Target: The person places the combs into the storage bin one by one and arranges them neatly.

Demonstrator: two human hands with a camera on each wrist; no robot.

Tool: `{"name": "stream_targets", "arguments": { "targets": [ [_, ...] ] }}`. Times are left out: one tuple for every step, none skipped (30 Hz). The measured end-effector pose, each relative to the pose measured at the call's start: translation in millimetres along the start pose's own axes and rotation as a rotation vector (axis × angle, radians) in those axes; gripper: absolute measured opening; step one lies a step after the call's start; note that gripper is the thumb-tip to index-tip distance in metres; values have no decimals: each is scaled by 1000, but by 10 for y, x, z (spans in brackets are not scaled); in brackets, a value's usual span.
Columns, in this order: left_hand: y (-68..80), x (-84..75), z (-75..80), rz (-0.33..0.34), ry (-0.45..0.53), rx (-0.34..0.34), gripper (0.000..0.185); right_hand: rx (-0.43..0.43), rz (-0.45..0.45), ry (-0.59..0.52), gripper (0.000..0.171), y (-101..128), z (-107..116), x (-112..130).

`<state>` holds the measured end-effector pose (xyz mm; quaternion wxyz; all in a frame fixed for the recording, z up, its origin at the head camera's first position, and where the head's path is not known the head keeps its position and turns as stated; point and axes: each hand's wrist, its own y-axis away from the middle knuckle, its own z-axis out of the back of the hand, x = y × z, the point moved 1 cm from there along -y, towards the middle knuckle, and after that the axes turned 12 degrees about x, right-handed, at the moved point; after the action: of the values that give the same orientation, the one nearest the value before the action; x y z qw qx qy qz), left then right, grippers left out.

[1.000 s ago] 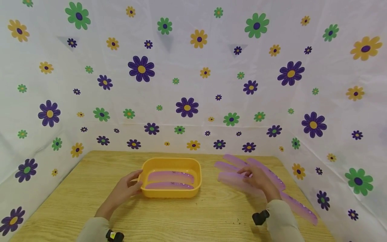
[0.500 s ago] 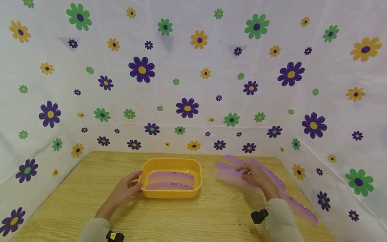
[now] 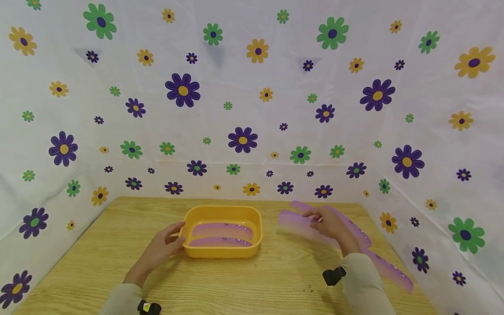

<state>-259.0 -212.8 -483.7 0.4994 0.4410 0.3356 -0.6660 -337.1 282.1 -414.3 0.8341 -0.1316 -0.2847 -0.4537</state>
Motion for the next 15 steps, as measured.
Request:
{"name": "stream_targets", "arguments": {
  "targets": [
    [2, 0, 1, 1, -1, 0, 54, 4, -5, -3, 27, -10, 3, 15],
    [5, -1, 4, 1, -4, -1, 54, 11, -14, -6, 27, -19, 8, 31],
    [5, -4, 3, 5, 0, -4, 54, 18, -20, -7, 28, -27, 11, 47],
    [2, -2, 3, 6, 1, -7, 54, 19, -34, -11, 28, -38, 13, 61],
    [2, -3, 4, 5, 1, -5, 54, 22, -43, -7, 28, -45, 17, 75],
    [0, -3, 4, 6, 3, -8, 54, 22, -59, -7, 29, -52, 19, 91],
    [4, -6, 5, 2, 4, -5, 54, 24, -66, -3, 29, -60, 21, 106],
    [6, -7, 7, -2, 4, -2, 54, 23, -74, -3, 30, -67, 23, 124],
    [7, -8, 7, -3, 5, 0, 54, 22, -82, -1, 30, -71, 24, 142],
    [8, -9, 7, -6, 3, 2, 54, 20, -88, -6, 31, -77, 22, 158],
    [8, -9, 7, -7, 3, 0, 54, 23, -82, -6, 31, -81, 22, 174],
    [9, -12, 5, -4, 5, -4, 54, 22, -79, -13, 31, -85, 20, 190],
    [9, -11, 6, -2, 7, -4, 54, 27, -66, -13, 31, -90, 16, 203],
    [6, -7, 5, 2, 8, -5, 54, 26, -66, -22, 31, -94, 14, 218],
    [4, -2, 6, 6, 8, -6, 54, 27, -62, -24, 30, -97, 12, 230]
  ]
}}
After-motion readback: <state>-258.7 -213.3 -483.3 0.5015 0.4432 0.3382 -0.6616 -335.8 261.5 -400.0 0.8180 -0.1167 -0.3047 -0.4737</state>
